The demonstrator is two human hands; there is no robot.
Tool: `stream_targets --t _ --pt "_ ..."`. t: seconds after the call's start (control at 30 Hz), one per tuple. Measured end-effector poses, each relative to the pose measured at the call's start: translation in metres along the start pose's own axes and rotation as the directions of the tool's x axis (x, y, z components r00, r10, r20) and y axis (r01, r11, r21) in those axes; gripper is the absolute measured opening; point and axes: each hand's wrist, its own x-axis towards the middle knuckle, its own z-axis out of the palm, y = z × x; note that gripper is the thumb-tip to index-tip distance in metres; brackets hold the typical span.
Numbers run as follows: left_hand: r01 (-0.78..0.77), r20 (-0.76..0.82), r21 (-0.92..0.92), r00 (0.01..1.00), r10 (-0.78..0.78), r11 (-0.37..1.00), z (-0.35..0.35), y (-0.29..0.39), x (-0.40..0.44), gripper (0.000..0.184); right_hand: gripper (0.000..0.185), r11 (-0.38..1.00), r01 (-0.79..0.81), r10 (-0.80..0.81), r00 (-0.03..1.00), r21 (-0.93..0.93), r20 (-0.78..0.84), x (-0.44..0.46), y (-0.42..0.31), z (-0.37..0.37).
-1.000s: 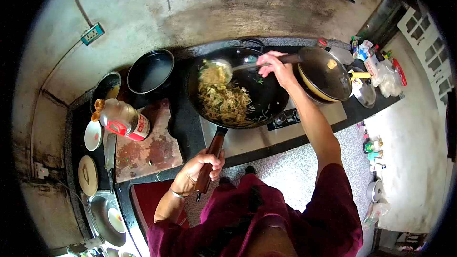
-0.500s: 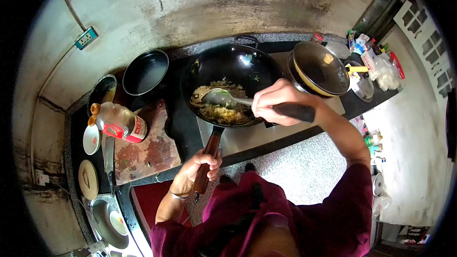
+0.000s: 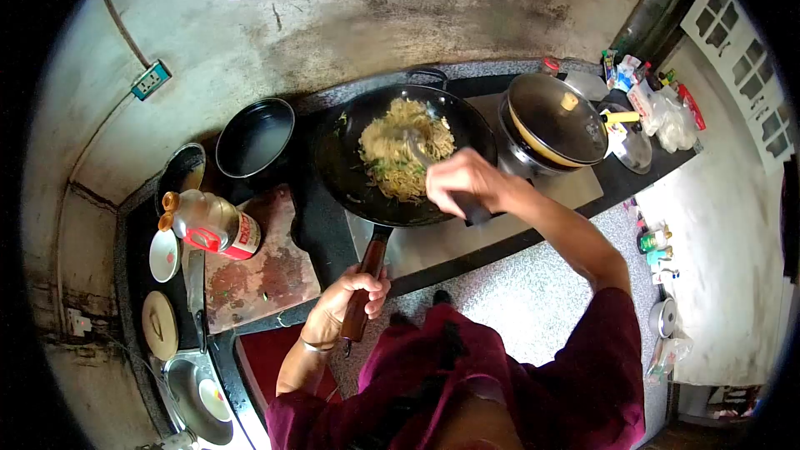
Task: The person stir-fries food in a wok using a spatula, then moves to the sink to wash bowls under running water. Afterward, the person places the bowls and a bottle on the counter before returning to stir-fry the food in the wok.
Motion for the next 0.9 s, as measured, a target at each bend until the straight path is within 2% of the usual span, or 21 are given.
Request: stream_targets --t 0.03,0.1,0.13,0.23,0.3,0.33,0.37,0.4,0.43,0.5,0.53,0.57,0.63,0.67,0.7,0.77,0.8,0.83,0.9 --pt "0.006 0.000 -0.003 1.000 -0.006 1.000 0.000 0.001 -0.001 0.023 0.015 0.997 0.029 -0.024 0.997 -0.067 0.077 -0.004 -0.009 0.002" --pt "0.010 0.020 0.005 1.000 -0.010 1.000 -0.002 0.001 0.002 0.024 0.022 0.998 0.059 -0.057 0.997 -0.038 0.044 -0.010 -0.040 -0.010" --pt "0.015 0.027 0.003 1.000 -0.015 1.000 -0.005 0.000 0.003 0.025 0.023 0.999 0.004 -0.009 0.994 0.053 0.105 -0.010 -0.058 -0.024" --pt "-0.002 0.005 -0.007 1.000 0.002 1.000 -0.007 0.000 -0.002 0.026 0.022 0.999 -0.011 0.019 0.971 -0.036 0.238 -0.020 -0.074 -0.027" --pt "0.019 0.014 0.004 1.000 -0.019 1.000 -0.003 0.002 0.000 0.024 0.015 0.962 0.057 0.061 0.908 -0.268 0.414 -0.023 -0.065 -0.009" --pt "0.024 0.017 0.008 1.000 -0.024 1.000 -0.003 0.002 0.000 0.025 0.013 0.823 0.200 -0.035 0.952 -0.531 0.304 -0.036 -0.042 0.009" --pt "0.020 0.014 0.010 1.000 -0.020 1.000 -0.003 0.003 0.000 0.025 0.013 0.592 0.288 -0.173 0.958 -0.753 0.230 -0.043 -0.023 0.021" --pt "0.010 0.002 0.019 1.000 -0.010 1.000 -0.004 0.002 -0.001 0.024 0.011 0.686 0.199 0.187 0.882 -0.700 0.434 -0.033 -0.020 0.015" --pt "-0.006 -0.010 0.020 1.000 0.006 1.000 -0.005 0.002 -0.003 0.024 0.007 0.900 -0.144 0.318 0.861 -0.410 0.396 -0.019 -0.011 0.007" --pt "0.014 0.033 0.011 0.999 -0.014 1.000 -0.006 0.003 -0.001 0.023 0.005 0.994 -0.110 0.113 0.982 -0.030 0.150 -0.007 -0.029 -0.020" --pt "0.019 0.032 0.019 0.999 -0.020 1.000 -0.005 0.004 -0.001 0.023 0.010 0.987 -0.142 0.137 0.989 0.080 0.064 -0.004 -0.044 -0.033" --pt "0.027 0.040 0.010 0.999 -0.027 1.000 -0.005 0.003 0.001 0.023 0.009 0.995 -0.097 0.098 0.995 -0.016 0.019 -0.009 -0.048 -0.039" --pt "0.016 0.041 0.013 0.999 -0.017 1.000 -0.008 0.002 0.000 0.023 0.019 0.999 -0.012 0.007 0.995 -0.050 -0.096 -0.003 -0.072 -0.039" --pt "0.028 0.039 0.024 0.999 -0.029 0.999 -0.007 0.003 -0.001 0.023 0.018 0.999 -0.035 0.034 0.999 -0.033 -0.032 -0.003 -0.077 -0.039" --pt "0.025 0.036 0.023 0.999 -0.026 0.999 -0.009 0.003 -0.003 0.023 0.016 0.993 -0.042 0.038 0.999 -0.114 -0.029 -0.003 -0.078 -0.030" --pt "0.042 0.028 -0.018 0.999 -0.041 0.999 -0.009 0.001 -0.001 0.022 0.016 0.997 -0.069 0.070 0.998 -0.017 0.011 -0.014 -0.041 -0.017" --pt "0.025 0.033 0.005 0.999 -0.025 1.000 -0.009 0.002 -0.001 0.020 0.018 0.995 -0.096 0.095 0.995 -0.016 -0.044 -0.014 -0.033 -0.018" --pt "0.018 0.033 0.008 0.999 -0.018 1.000 -0.008 0.003 0.000 0.020 0.018 0.984 -0.164 0.164 0.986 -0.069 0.003 -0.016 -0.026 -0.027" --pt "0.027 0.036 0.002 0.999 -0.027 1.000 -0.007 0.003 -0.002 0.020 0.010 0.979 -0.203 0.203 0.979 -0.029 0.016 -0.015 -0.028 -0.045"
